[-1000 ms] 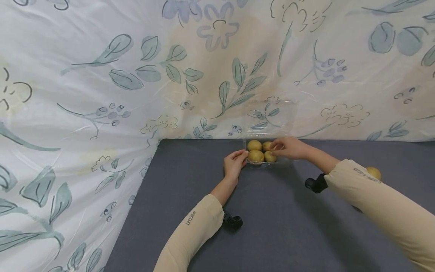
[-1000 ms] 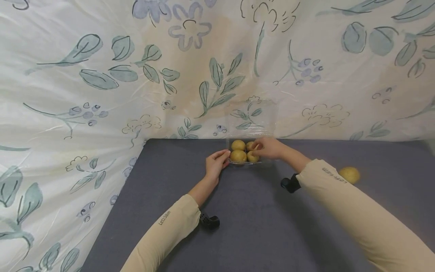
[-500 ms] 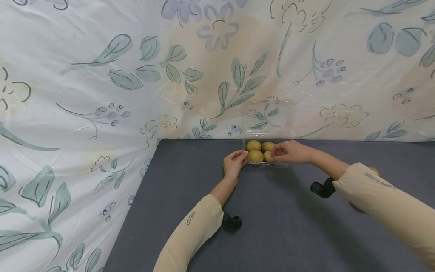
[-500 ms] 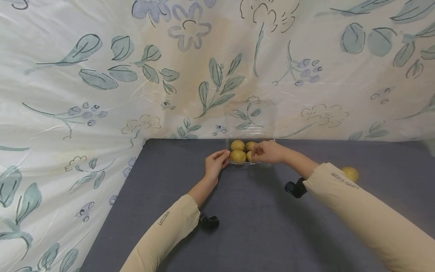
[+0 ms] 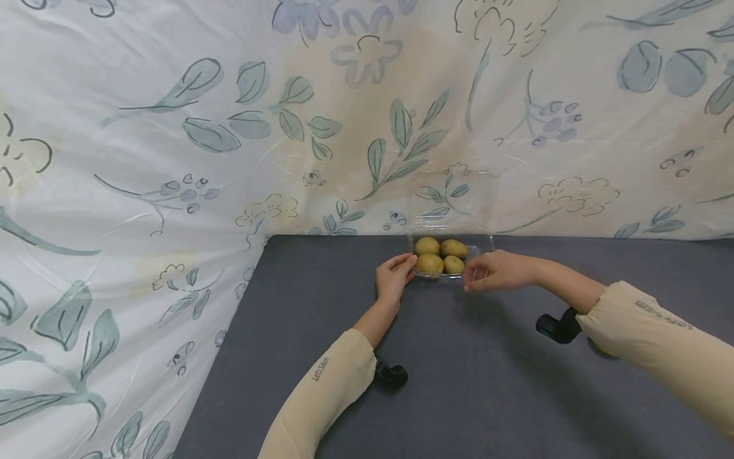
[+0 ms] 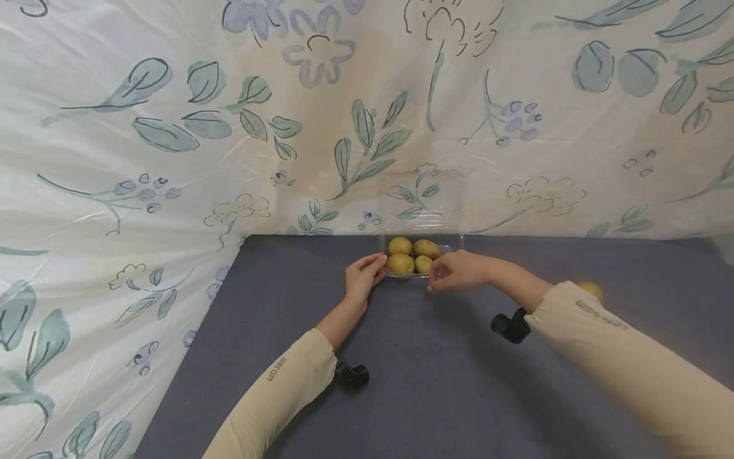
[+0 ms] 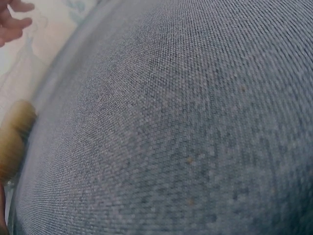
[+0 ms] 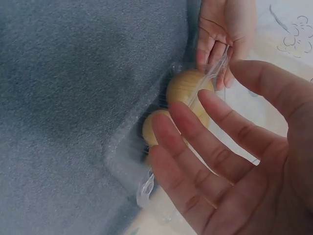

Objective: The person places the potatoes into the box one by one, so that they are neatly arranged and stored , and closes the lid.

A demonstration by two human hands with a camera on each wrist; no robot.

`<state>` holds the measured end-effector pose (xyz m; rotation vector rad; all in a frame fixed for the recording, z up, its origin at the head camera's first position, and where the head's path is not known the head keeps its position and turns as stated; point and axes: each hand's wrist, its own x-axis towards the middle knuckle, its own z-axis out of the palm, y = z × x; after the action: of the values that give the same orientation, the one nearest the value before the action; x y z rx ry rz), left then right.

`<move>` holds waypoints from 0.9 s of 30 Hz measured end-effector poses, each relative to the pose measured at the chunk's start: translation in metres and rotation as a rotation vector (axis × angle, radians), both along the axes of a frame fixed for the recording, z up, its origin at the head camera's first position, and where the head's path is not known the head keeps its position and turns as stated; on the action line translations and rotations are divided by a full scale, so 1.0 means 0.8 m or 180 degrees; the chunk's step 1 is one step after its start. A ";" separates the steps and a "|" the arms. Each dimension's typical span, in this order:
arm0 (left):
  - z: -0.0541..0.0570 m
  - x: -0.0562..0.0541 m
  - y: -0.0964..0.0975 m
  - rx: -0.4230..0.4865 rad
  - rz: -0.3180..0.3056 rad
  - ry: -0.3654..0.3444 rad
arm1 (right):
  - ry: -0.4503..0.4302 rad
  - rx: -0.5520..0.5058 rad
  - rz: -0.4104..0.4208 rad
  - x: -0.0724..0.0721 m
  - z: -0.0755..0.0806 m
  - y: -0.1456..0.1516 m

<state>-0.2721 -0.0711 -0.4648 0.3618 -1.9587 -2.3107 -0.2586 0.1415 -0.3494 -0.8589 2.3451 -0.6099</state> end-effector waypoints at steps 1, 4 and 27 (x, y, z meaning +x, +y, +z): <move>0.000 0.000 0.000 0.0007 0.0000 -0.0009 | 0.0020 -0.0005 -0.0004 0.001 0.000 0.001; 0.001 0.001 0.000 0.0016 0.0001 -0.0025 | 0.0055 -0.0025 -0.0039 0.003 -0.001 0.007; -0.002 -0.001 0.001 0.0063 0.0010 0.0002 | 0.0325 0.0019 -0.0230 0.018 -0.026 0.080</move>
<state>-0.2727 -0.0703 -0.4665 0.3653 -1.9349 -2.3295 -0.2440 0.2054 -0.3703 -0.8233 2.4779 -0.6013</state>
